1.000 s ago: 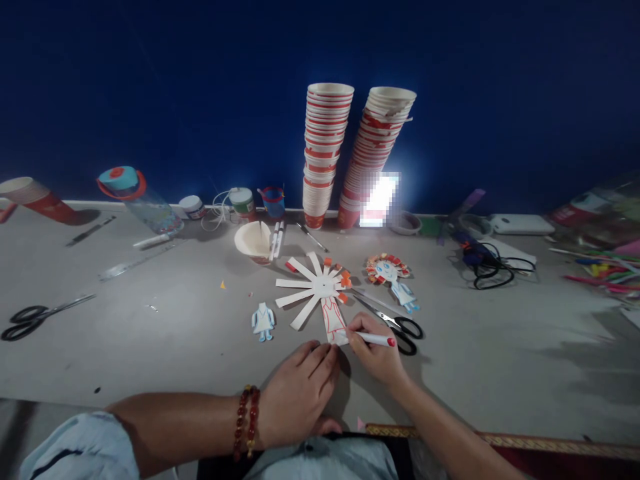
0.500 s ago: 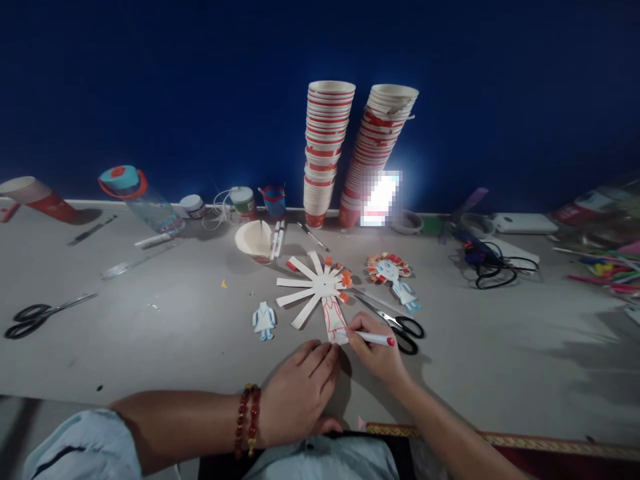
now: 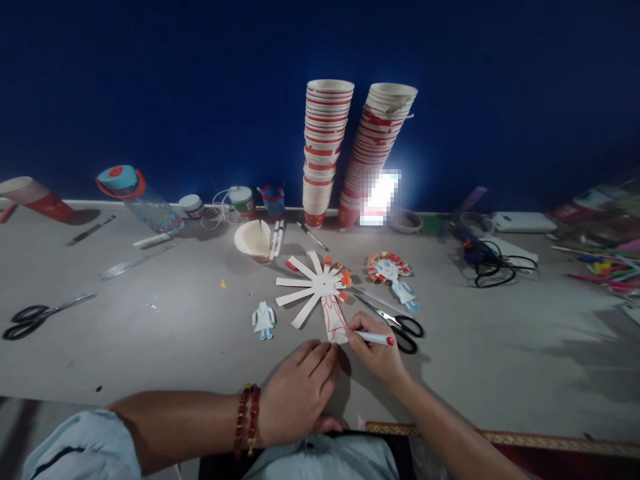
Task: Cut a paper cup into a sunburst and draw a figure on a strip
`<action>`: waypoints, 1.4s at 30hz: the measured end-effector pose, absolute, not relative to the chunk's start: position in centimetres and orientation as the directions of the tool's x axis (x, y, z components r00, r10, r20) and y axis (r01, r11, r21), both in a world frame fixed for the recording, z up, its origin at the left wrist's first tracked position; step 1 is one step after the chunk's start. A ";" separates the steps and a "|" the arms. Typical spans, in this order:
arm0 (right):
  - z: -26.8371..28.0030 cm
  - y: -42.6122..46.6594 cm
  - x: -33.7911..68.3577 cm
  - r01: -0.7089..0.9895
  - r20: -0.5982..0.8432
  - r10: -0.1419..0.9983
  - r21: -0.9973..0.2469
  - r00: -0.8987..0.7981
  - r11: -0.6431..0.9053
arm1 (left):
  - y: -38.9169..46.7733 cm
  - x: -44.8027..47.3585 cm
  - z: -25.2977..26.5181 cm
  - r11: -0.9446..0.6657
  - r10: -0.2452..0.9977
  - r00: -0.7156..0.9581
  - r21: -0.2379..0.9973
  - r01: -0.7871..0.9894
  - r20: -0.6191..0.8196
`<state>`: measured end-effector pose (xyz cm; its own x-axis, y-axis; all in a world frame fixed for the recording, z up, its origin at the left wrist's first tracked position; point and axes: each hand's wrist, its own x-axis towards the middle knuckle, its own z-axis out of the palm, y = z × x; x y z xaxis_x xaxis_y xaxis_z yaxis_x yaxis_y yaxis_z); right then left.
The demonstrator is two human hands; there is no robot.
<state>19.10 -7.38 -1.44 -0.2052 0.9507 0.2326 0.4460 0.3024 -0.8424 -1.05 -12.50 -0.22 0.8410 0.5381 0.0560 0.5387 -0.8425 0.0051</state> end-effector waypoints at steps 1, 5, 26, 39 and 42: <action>-1.5 -7.4 19.1 0.443 0.232 0.951 -0.844 -0.204 0.300 | -12.5 -1.0 -0.2 -0.845 0.534 0.844 0.005 0.534 0.053; -1.4 -7.4 19.1 0.463 0.221 0.954 -0.837 -0.202 0.292 | -12.4 -1.0 -0.1 -0.848 0.530 0.847 0.005 0.530 0.045; -1.2 -7.5 19.2 0.470 0.219 0.952 -0.831 -0.215 0.297 | -12.5 -1.0 -0.2 -0.845 0.535 0.844 -0.002 0.535 0.046; -1.3 -7.5 19.2 0.453 0.226 0.950 -0.839 -0.216 0.303 | -12.4 -1.0 -0.1 -0.850 0.527 0.849 0.009 0.527 0.040; -1.2 -7.5 19.2 0.445 0.223 0.950 -0.844 -0.217 0.300 | -12.4 -1.0 -0.1 -0.848 0.529 0.847 0.007 0.529 0.049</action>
